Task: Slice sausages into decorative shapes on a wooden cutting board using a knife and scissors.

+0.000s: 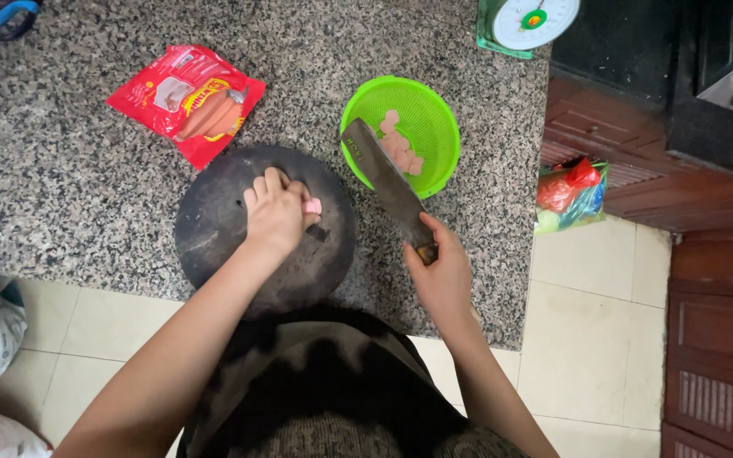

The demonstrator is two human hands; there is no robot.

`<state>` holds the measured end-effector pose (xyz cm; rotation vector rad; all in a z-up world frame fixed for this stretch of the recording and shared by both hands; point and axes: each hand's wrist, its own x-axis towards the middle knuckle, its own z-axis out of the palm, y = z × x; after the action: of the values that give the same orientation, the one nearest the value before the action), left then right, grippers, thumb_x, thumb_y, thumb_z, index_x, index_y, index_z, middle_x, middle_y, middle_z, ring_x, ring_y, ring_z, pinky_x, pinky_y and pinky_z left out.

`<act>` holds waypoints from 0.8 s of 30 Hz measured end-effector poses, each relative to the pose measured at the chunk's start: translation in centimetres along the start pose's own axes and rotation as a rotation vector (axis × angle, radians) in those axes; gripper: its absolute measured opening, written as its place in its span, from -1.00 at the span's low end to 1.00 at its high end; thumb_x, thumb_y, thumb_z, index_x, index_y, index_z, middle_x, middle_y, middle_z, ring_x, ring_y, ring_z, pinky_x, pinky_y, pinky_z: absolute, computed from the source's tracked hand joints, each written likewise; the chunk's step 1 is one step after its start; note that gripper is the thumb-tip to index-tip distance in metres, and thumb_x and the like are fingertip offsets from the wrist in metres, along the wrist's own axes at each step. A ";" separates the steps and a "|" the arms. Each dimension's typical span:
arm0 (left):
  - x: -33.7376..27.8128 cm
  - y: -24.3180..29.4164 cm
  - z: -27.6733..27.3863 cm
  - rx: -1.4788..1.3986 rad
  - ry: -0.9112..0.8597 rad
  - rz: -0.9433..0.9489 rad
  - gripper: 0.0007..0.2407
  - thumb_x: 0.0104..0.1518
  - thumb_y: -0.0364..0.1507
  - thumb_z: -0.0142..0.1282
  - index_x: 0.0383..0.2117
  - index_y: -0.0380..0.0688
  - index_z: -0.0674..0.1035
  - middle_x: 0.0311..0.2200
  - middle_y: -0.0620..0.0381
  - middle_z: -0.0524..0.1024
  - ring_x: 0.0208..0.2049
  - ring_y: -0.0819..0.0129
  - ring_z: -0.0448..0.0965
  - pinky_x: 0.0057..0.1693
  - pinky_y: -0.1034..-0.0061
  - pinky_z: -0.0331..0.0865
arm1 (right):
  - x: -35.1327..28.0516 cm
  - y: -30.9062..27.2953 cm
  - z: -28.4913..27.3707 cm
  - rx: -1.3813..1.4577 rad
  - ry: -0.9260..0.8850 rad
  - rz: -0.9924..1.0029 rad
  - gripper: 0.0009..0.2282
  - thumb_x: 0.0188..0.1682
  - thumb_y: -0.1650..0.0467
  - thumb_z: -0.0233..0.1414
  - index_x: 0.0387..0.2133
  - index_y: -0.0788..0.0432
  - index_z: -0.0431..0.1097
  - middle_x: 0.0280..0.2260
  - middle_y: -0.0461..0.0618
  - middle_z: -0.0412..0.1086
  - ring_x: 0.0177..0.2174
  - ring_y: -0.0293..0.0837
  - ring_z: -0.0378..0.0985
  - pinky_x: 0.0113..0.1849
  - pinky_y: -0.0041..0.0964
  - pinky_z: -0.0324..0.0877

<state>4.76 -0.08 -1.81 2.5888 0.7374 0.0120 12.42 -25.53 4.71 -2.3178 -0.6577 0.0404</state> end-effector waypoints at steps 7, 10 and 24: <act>-0.1 1.6 0.6 0.079 -0.005 0.079 -0.80 -0.07 -0.24 0.38 -0.40 0.01 0.68 -0.11 0.08 0.36 -0.02 0.10 0.31 0.04 0.22 0.19 | 0.8 0.9 -0.9 0.122 -0.042 0.212 -0.55 -0.11 0.42 0.22 0.09 0.22 0.39 -0.34 -0.02 0.49 -0.47 -0.28 0.47 -0.37 -0.35 0.42; 1.3 4.6 -1.4 -0.093 0.103 0.144 -0.81 -0.10 -0.28 0.37 -0.40 0.01 0.68 -0.14 0.08 0.39 -0.03 0.10 0.35 0.02 0.25 0.22 | 0.9 2.7 -1.4 0.245 0.018 0.248 -0.55 -0.09 0.44 0.20 0.11 0.22 0.37 -0.35 -0.07 0.49 -0.46 -0.36 0.47 -0.37 -0.42 0.40; 2.5 4.8 -7.0 -0.234 0.033 0.009 -0.74 0.04 -0.40 0.31 -0.12 -0.03 0.65 -0.05 -0.04 0.55 -0.04 -0.04 0.59 0.08 0.18 0.44 | -0.3 6.2 -4.4 0.234 0.019 0.325 -0.55 -0.07 0.46 0.18 0.14 0.19 0.35 -0.44 -0.11 0.42 -0.51 -0.36 0.35 -0.43 -0.42 0.31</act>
<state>8.45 0.46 6.25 2.3734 0.6920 0.1356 15.83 -32.32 3.88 -2.1703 -0.2458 0.2321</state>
